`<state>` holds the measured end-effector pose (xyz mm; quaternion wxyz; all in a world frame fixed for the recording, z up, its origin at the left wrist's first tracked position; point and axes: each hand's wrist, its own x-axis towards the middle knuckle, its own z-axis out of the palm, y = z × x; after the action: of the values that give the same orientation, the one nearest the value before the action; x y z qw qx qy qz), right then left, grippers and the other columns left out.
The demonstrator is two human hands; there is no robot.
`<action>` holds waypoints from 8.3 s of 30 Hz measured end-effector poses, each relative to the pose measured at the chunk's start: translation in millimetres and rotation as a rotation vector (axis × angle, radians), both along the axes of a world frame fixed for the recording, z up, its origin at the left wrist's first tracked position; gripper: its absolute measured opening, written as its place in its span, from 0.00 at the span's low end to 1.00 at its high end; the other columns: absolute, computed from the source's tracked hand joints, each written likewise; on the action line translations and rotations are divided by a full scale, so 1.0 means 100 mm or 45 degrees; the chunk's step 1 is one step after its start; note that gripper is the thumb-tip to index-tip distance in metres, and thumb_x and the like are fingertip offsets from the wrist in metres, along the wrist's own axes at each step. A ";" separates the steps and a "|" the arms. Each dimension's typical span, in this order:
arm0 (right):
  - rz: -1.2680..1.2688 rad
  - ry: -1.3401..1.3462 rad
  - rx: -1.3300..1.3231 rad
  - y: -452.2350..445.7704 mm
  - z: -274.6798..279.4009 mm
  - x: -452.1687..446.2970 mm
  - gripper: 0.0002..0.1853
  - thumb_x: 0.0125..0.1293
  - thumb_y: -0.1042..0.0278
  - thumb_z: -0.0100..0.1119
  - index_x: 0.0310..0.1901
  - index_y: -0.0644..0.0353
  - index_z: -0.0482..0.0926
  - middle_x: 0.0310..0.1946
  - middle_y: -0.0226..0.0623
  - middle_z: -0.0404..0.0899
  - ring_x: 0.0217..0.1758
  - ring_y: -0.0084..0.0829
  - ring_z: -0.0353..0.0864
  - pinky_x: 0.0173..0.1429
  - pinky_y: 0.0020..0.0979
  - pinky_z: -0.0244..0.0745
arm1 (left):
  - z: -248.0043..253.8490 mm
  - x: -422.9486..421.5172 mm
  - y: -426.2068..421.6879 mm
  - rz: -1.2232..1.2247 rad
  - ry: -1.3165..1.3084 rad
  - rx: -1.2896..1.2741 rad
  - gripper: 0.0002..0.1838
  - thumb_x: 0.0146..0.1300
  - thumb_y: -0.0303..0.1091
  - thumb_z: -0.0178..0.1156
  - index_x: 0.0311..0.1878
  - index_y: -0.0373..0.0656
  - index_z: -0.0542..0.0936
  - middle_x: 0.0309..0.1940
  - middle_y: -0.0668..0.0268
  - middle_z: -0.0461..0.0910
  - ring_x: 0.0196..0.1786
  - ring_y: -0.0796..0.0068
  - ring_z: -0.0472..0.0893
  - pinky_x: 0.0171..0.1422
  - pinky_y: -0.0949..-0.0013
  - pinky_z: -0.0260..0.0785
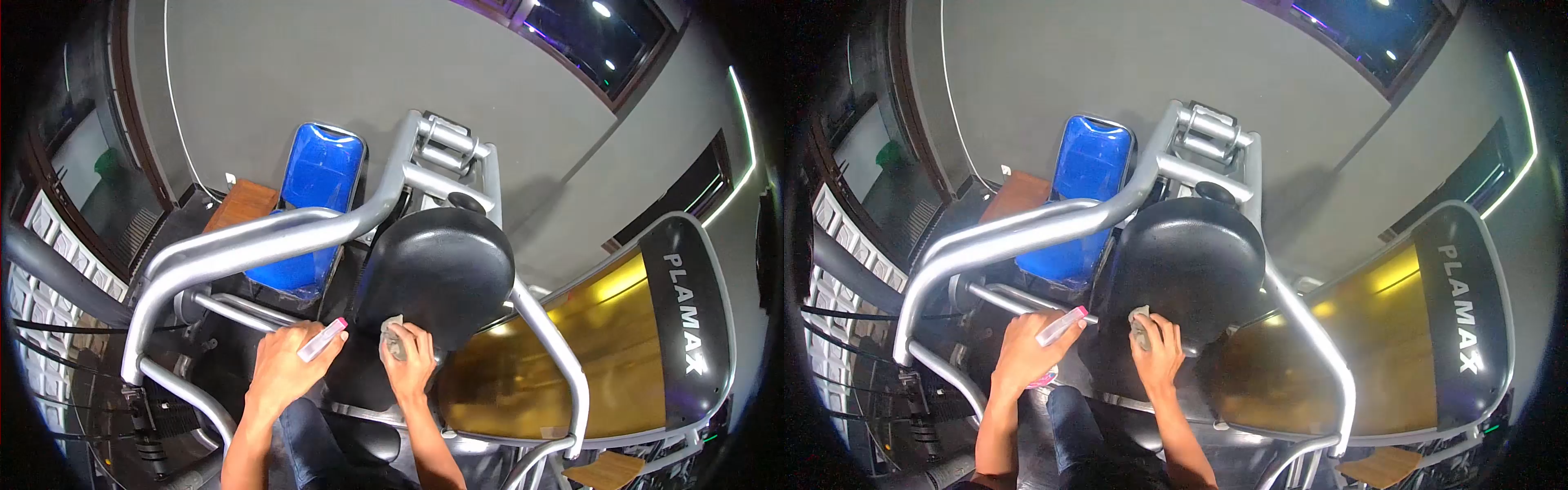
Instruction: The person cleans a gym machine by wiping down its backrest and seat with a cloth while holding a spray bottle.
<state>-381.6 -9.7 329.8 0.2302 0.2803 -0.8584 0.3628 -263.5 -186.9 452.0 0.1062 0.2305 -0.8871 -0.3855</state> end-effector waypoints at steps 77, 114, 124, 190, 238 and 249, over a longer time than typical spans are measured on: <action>0.822 0.049 2.371 -1.98 0.06 -0.56 0.13 0.59 0.68 0.66 0.47 0.53 0.88 0.51 0.38 0.86 0.54 0.37 0.86 0.50 0.35 0.81 | -0.57 0.41 -0.11 -0.356 0.013 -0.096 0.14 0.54 0.46 0.70 0.40 0.51 0.82 0.32 0.67 0.80 0.40 0.60 0.81 0.44 0.57 0.72; 0.338 -2.068 -1.721 -0.31 -0.88 0.07 0.18 0.75 0.56 0.42 0.53 0.57 0.77 0.49 0.43 0.83 0.52 0.40 0.84 0.56 0.40 0.81 | -0.53 0.34 -0.15 -0.608 -0.306 0.011 0.24 0.58 0.63 0.62 0.44 0.55 0.85 0.38 0.66 0.85 0.48 0.59 0.82 0.55 0.58 0.71; 0.654 -2.262 -1.763 -0.35 -0.55 0.04 0.30 0.64 0.59 0.46 0.64 0.72 0.69 0.61 0.55 0.76 0.62 0.48 0.78 0.70 0.43 0.71 | -0.48 0.24 -0.07 -0.703 -0.420 0.038 0.23 0.56 0.61 0.64 0.44 0.54 0.85 0.43 0.68 0.85 0.51 0.59 0.81 0.60 0.57 0.67; -0.270 -0.606 -0.702 1.04 -0.41 -0.14 0.29 0.64 0.77 0.55 0.68 0.65 0.65 0.63 0.54 0.69 0.65 0.52 0.72 0.69 0.42 0.67 | -1.18 -0.40 0.87 -0.337 -0.006 0.762 0.11 0.66 0.33 0.66 0.45 0.34 0.84 0.34 0.62 0.86 0.28 0.77 0.83 0.34 0.73 0.74; -0.351 -0.472 0.200 1.02 -0.40 -0.20 0.13 0.58 0.74 0.65 0.46 0.59 0.83 0.46 0.33 0.75 0.48 0.42 0.78 0.45 0.45 0.83 | -1.73 -0.40 0.87 -0.250 -0.196 0.860 0.20 0.68 0.46 0.63 0.39 0.34 0.87 0.25 0.64 0.84 0.17 0.79 0.77 0.21 0.73 0.68; -0.336 -0.365 -0.141 1.33 -0.68 -0.15 0.18 0.55 0.74 0.67 0.48 0.48 0.86 0.45 0.32 0.81 0.46 0.40 0.80 0.51 0.39 0.78 | -1.57 -0.36 0.74 -0.197 -0.133 0.825 0.19 0.69 0.43 0.61 0.36 0.32 0.86 0.26 0.62 0.84 0.16 0.77 0.77 0.19 0.73 0.67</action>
<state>-396.8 123.0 261.5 0.1663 0.0980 -0.8903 0.4124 -299.0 -113.0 294.8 -0.0479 0.2036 -0.7376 -0.6420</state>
